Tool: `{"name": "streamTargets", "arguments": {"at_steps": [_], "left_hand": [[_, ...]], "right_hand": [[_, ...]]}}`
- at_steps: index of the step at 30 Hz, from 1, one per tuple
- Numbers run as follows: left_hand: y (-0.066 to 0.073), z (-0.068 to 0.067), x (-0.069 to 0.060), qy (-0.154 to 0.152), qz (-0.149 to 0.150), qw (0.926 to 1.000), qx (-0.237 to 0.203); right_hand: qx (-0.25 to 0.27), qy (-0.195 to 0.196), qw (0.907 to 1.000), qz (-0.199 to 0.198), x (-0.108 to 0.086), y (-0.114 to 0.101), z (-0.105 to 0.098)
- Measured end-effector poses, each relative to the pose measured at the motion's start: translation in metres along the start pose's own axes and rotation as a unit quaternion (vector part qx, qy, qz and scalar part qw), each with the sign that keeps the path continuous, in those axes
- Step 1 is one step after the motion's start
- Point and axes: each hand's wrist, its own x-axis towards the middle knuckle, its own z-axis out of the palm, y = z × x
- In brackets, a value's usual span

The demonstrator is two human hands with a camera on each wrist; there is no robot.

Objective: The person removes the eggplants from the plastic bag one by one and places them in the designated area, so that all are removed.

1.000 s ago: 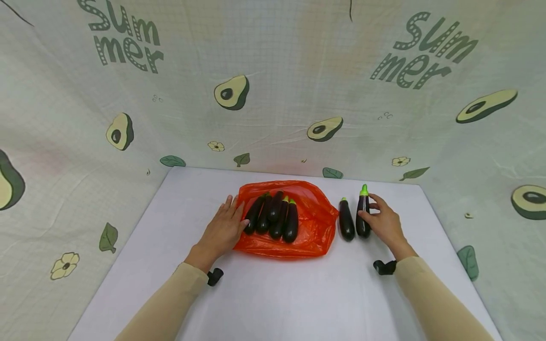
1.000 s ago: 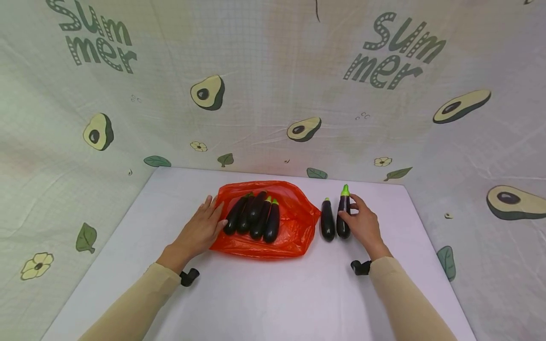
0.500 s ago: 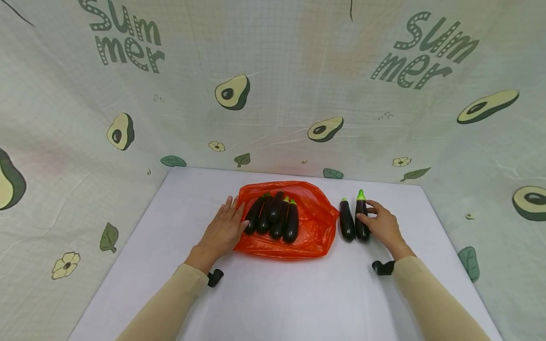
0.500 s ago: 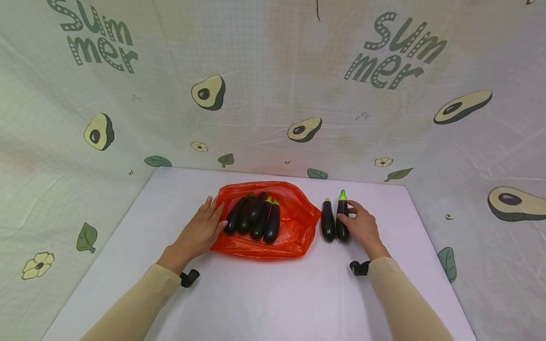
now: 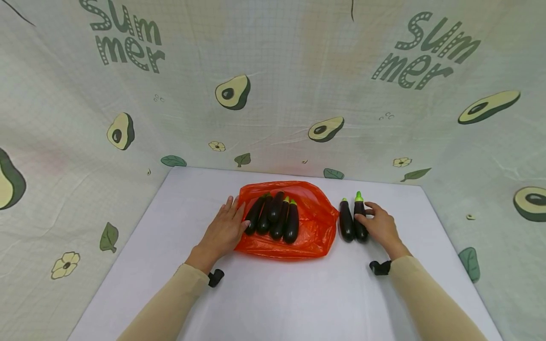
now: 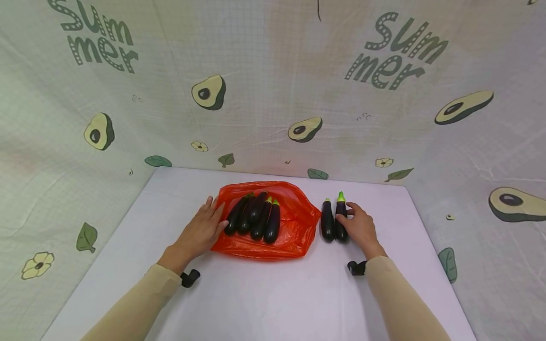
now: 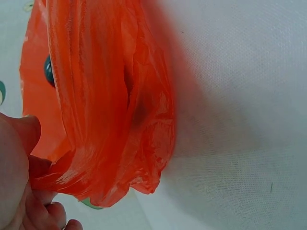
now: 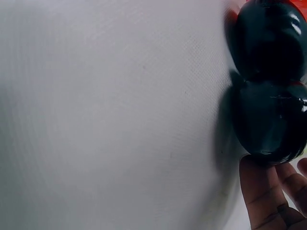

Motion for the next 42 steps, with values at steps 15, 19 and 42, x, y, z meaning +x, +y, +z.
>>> {"name": "streamTargets", "arguments": {"at_steps": [15, 19, 42], "left_hand": [[0.001, -0.001, -0.002, 0.002, -0.006, 1.0, -0.003], [0.0, 0.0, -0.002, 0.005, -0.006, 1.0, -0.002], [0.001, -0.001, -0.002, -0.001, 0.004, 1.0, -0.004]], "right_hand": [[-0.003, 0.0, 1.0, 0.0, 0.002, 0.002, 0.005], [-0.003, -0.002, 1.0, 0.004, 0.002, 0.003, 0.006], [0.002, 0.084, 0.9952, -0.049, -0.008, -0.014, 0.006]]}}
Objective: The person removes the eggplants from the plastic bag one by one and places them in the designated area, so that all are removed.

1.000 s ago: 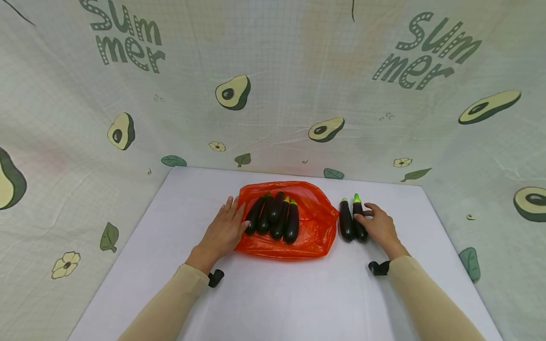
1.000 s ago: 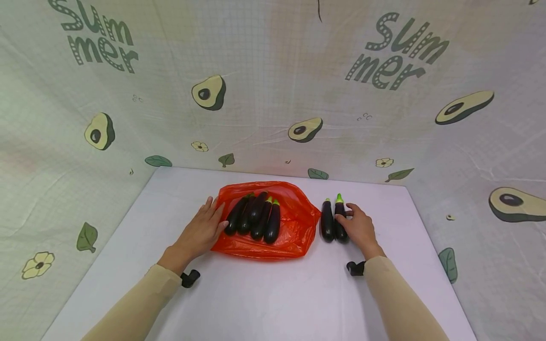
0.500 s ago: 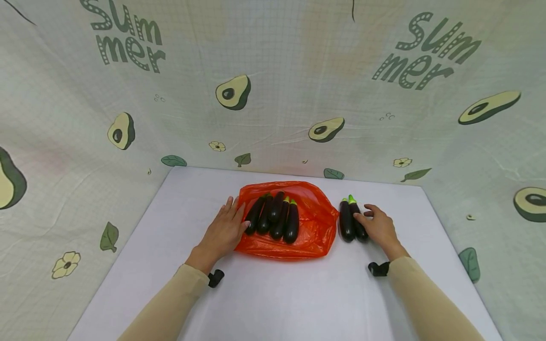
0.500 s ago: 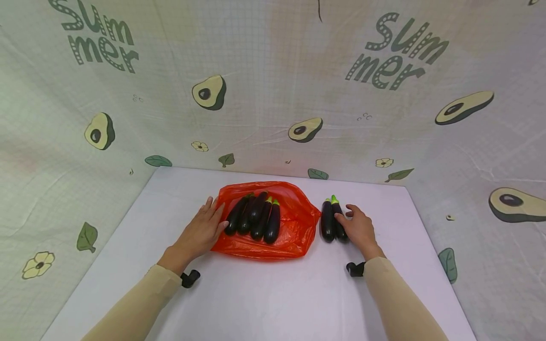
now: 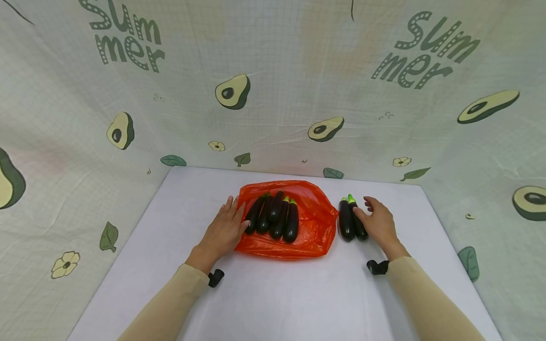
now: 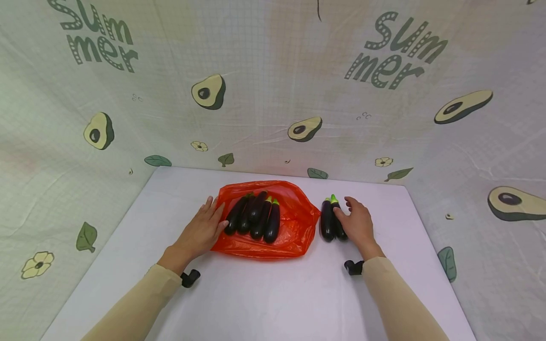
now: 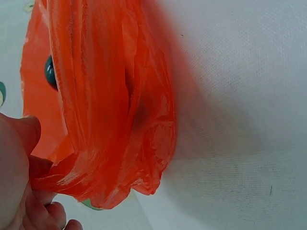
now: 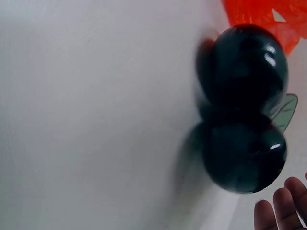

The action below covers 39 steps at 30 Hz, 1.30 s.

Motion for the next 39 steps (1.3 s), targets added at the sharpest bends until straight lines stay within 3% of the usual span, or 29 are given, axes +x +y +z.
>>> {"name": "streamTargets", "arguments": {"at_steps": [19, 32, 39], "left_hand": [[0.001, -0.002, 0.001, 0.005, -0.003, 1.0, 0.002], [0.003, -0.006, 0.001, 0.004, -0.002, 1.0, 0.005], [0.003, -0.008, 0.001, 0.001, -0.005, 1.0, 0.008]], "right_hand": [[0.071, 0.046, 0.9946, -0.06, -0.016, -0.065, 0.008], [0.084, -0.004, 0.9925, -0.089, -0.029, -0.116, 0.04], [0.089, -0.044, 0.9917, -0.082, -0.029, -0.129, 0.063]]}}
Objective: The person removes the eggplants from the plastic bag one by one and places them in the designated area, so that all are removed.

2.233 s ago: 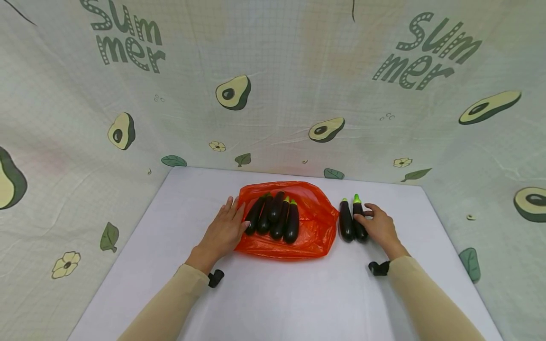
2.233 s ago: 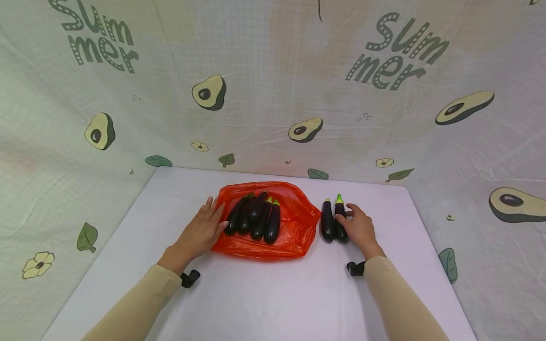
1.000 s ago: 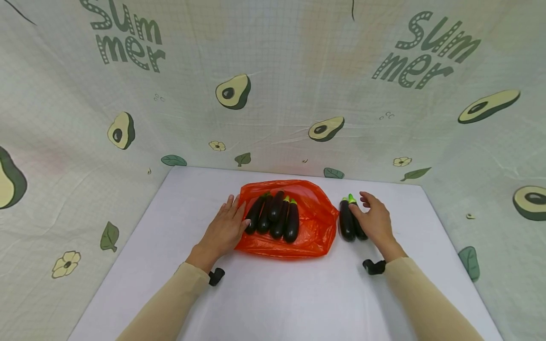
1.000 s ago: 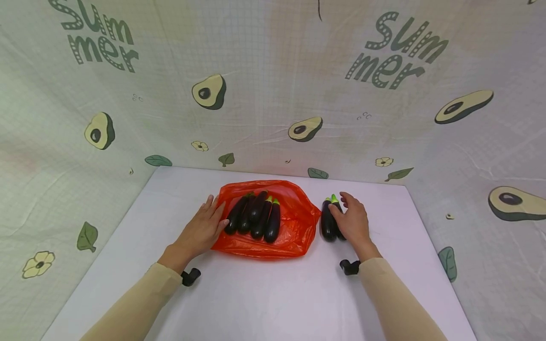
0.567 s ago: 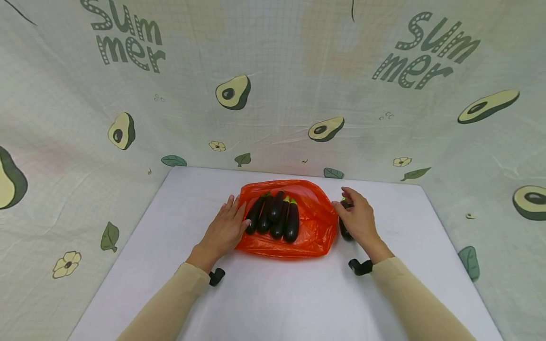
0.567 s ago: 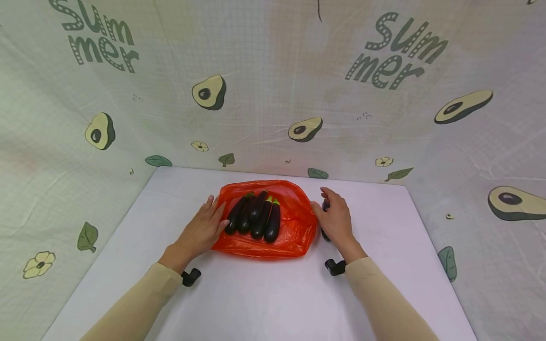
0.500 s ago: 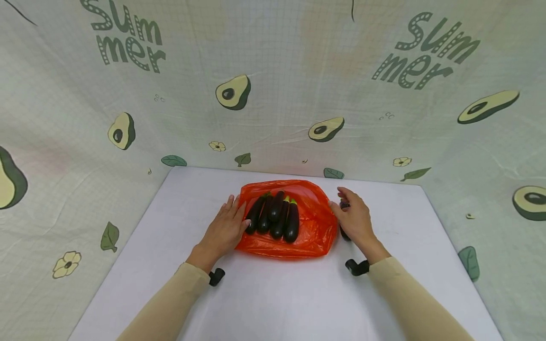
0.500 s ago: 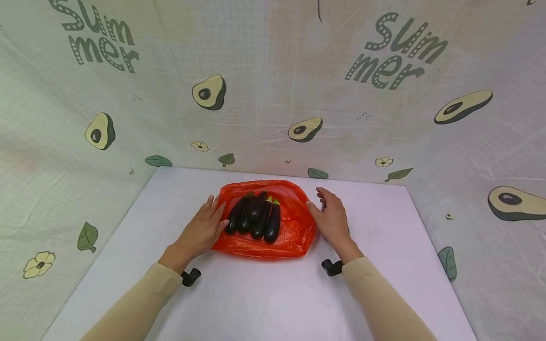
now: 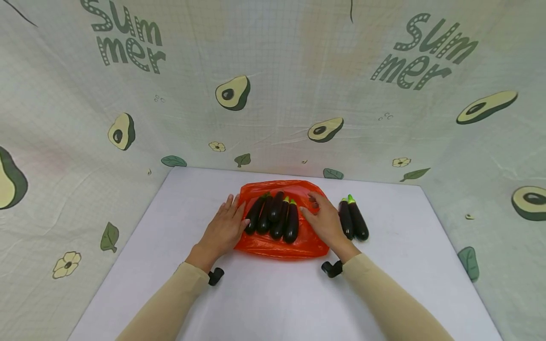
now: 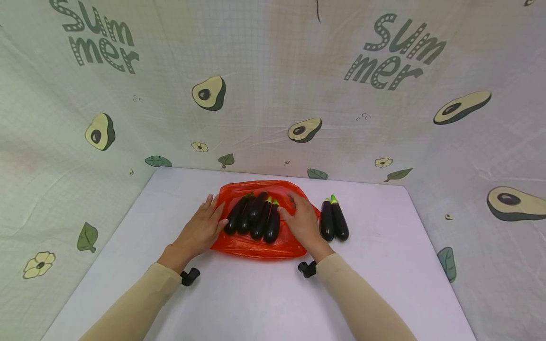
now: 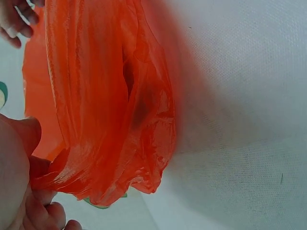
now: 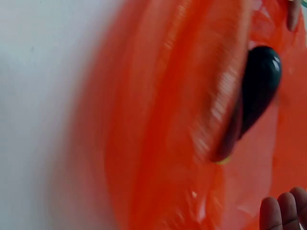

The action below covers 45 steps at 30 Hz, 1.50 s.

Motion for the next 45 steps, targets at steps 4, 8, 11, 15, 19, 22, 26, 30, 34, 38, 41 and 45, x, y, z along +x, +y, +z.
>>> {"name": "streamTargets", "arguments": {"at_steps": [4, 8, 11, 15, 19, 22, 26, 30, 34, 38, 41, 45], "left_hand": [[-0.001, 0.001, -0.001, 0.004, 0.001, 1.0, 0.007], [-0.003, 0.0, -0.001, 0.01, 0.005, 0.9998, 0.017], [-0.004, 0.0, -0.002, 0.014, 0.009, 0.9996, 0.022], [-0.004, 0.001, -0.002, 0.015, 0.01, 0.9996, 0.021], [-0.004, 0.002, -0.001, 0.013, 0.008, 0.9997, 0.017], [-0.003, 0.002, -0.002, 0.009, 0.005, 0.9999, 0.012], [-0.002, 0.002, -0.002, 0.003, 0.003, 1.0, 0.006], [-0.001, 0.001, -0.002, 0.003, 0.004, 1.0, 0.006], [-0.001, 0.002, -0.002, 0.004, 0.004, 1.0, 0.006], [-0.002, 0.003, -0.003, 0.004, 0.005, 1.0, 0.002], [-0.001, 0.003, -0.002, 0.001, 0.004, 1.0, -0.001], [0.0, 0.004, -0.001, -0.002, 0.001, 1.0, 0.001]], "right_hand": [[0.002, -0.019, 0.9998, 0.007, 0.003, 0.0, 0.013], [0.002, -0.039, 0.9991, 0.016, 0.005, 0.002, 0.023], [-0.004, -0.053, 0.9984, 0.02, 0.006, 0.003, 0.028], [-0.009, -0.063, 0.9978, 0.022, 0.006, 0.006, 0.033], [-0.008, -0.064, 0.9977, 0.021, 0.006, 0.009, 0.037], [-0.008, -0.066, 0.9976, 0.021, 0.005, 0.009, 0.039], [-0.006, -0.071, 0.9972, 0.022, 0.005, 0.01, 0.041], [-0.007, -0.074, 0.997, 0.024, 0.005, 0.013, 0.041], [-0.018, -0.071, 0.9969, 0.027, 0.004, 0.018, 0.037], [-0.027, -0.071, 0.9965, 0.034, 0.003, 0.022, 0.028], [-0.034, -0.068, 0.9965, 0.037, 0.003, 0.024, 0.022], [-0.046, -0.059, 0.9964, 0.041, 0.004, 0.028, 0.02]]}}
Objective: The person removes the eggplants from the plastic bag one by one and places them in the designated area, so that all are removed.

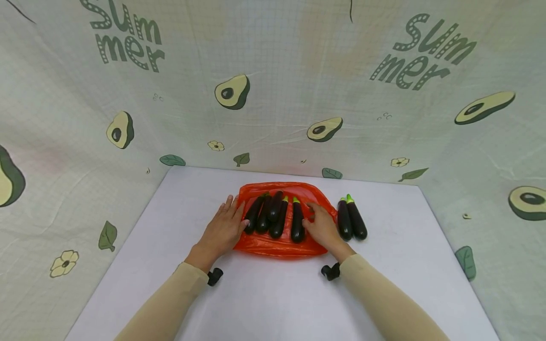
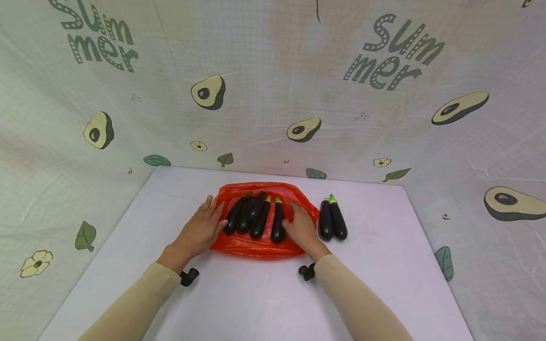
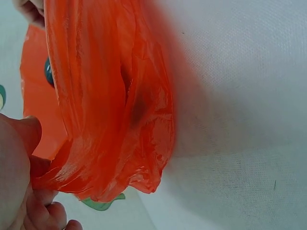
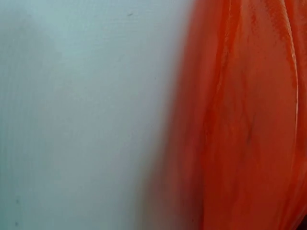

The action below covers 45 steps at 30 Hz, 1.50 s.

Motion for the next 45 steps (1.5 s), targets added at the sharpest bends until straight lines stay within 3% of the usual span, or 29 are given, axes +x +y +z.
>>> {"name": "streamTargets", "arguments": {"at_steps": [17, 30, 39, 45], "left_hand": [[0.002, 0.0, 0.0, 0.003, -0.005, 1.0, -0.001], [0.002, -0.001, -0.001, 0.002, -0.001, 1.0, -0.004], [0.003, -0.002, -0.003, 0.004, -0.003, 1.0, 0.001], [0.003, -0.002, -0.004, 0.002, -0.005, 1.0, 0.002]], "right_hand": [[0.054, -0.021, 0.9983, -0.005, 0.011, -0.015, 0.019], [0.077, -0.046, 0.9955, 0.031, 0.017, -0.016, 0.025], [0.161, -0.064, 0.9825, 0.069, 0.017, -0.023, 0.015], [0.148, -0.05, 0.987, 0.04, 0.013, -0.023, 0.007]]}}
